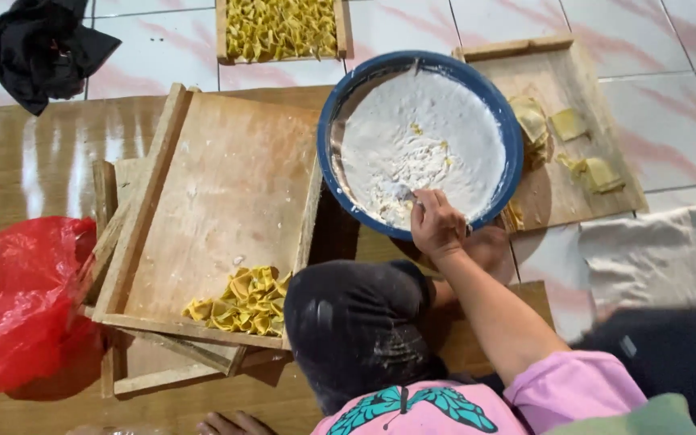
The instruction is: Manually filling and folding dumplings using wrappers and a fork.
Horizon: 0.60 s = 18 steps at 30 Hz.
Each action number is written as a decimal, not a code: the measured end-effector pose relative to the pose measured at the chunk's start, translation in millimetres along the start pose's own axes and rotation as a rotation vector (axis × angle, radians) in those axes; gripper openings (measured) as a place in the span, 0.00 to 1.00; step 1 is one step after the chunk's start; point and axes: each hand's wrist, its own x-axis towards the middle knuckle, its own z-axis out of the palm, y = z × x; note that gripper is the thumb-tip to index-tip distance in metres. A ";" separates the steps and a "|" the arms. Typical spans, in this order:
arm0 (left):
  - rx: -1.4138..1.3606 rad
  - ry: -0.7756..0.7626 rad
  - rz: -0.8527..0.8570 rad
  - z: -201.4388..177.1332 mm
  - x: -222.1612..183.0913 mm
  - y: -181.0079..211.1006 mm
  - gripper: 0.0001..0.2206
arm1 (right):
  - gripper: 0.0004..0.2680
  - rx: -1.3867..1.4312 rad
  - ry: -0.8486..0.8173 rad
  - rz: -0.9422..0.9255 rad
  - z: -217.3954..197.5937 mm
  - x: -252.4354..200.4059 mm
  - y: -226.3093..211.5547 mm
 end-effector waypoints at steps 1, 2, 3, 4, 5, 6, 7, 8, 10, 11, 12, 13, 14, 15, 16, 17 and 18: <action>-0.283 0.252 0.049 8.4 -0.1 -0.2 0.08 | 0.08 0.012 0.034 -0.020 -0.1 3.6 3.3; -0.286 0.249 0.057 17.0 2.2 -1.8 0.08 | 0.08 0.004 0.034 -0.015 -7.7 3.4 2.2; -0.319 0.254 0.039 24.5 8.7 -7.3 0.09 | 0.07 0.026 0.034 -0.029 -10.7 6.1 -4.0; -0.352 0.258 0.022 30.9 15.5 -13.5 0.11 | 0.07 0.047 0.034 -0.042 -14.5 9.5 -10.7; -0.368 0.268 0.019 37.6 25.7 -6.0 0.11 | 0.07 0.040 0.048 -0.053 -14.7 11.8 -10.4; -0.439 0.282 -0.013 44.5 36.4 1.7 0.15 | 0.07 0.000 0.043 -0.016 -14.4 14.0 -9.9; -0.501 0.277 -0.057 50.0 33.6 6.6 0.19 | 0.09 -0.035 0.016 0.016 -14.6 10.3 -9.0; -0.508 0.267 -0.071 51.4 30.0 11.4 0.19 | 0.09 -0.038 0.007 0.001 -15.1 12.5 -2.1; -0.597 0.256 -0.173 50.9 15.9 -0.4 0.27 | 0.09 -0.088 -0.013 -0.014 -10.0 7.2 -2.2; -0.587 0.258 -0.187 32.3 20.7 -5.3 0.27 | 0.09 -0.074 -0.018 -0.021 -15.2 4.9 -10.5; -0.561 0.546 0.026 12.1 25.0 -8.6 0.13 | 0.06 -0.075 -0.056 -0.006 -22.0 3.7 -17.0; -0.530 0.852 0.249 -6.5 44.8 -2.2 0.05 | 0.05 -0.080 -0.068 0.010 -25.7 14.3 -19.5; -0.527 0.875 0.243 -26.2 57.2 3.0 0.05 | 0.05 -0.070 -0.048 0.003 -18.1 22.6 -14.9; -0.460 0.865 0.276 -45.2 54.8 0.3 0.04 | 0.05 -0.070 -0.039 0.012 -14.4 15.2 -10.6; -0.392 0.853 0.309 -63.0 50.9 -0.8 0.06 | 0.08 -0.071 -0.030 0.022 -10.2 6.3 -4.6; -0.382 0.840 0.305 -33.7 37.9 1.1 0.06 | 0.08 -0.064 -0.046 0.021 -12.3 6.0 -3.9; -0.399 0.530 0.042 -5.4 23.0 3.1 0.14 | 0.08 -0.026 -0.061 -0.002 -15.5 5.4 -2.0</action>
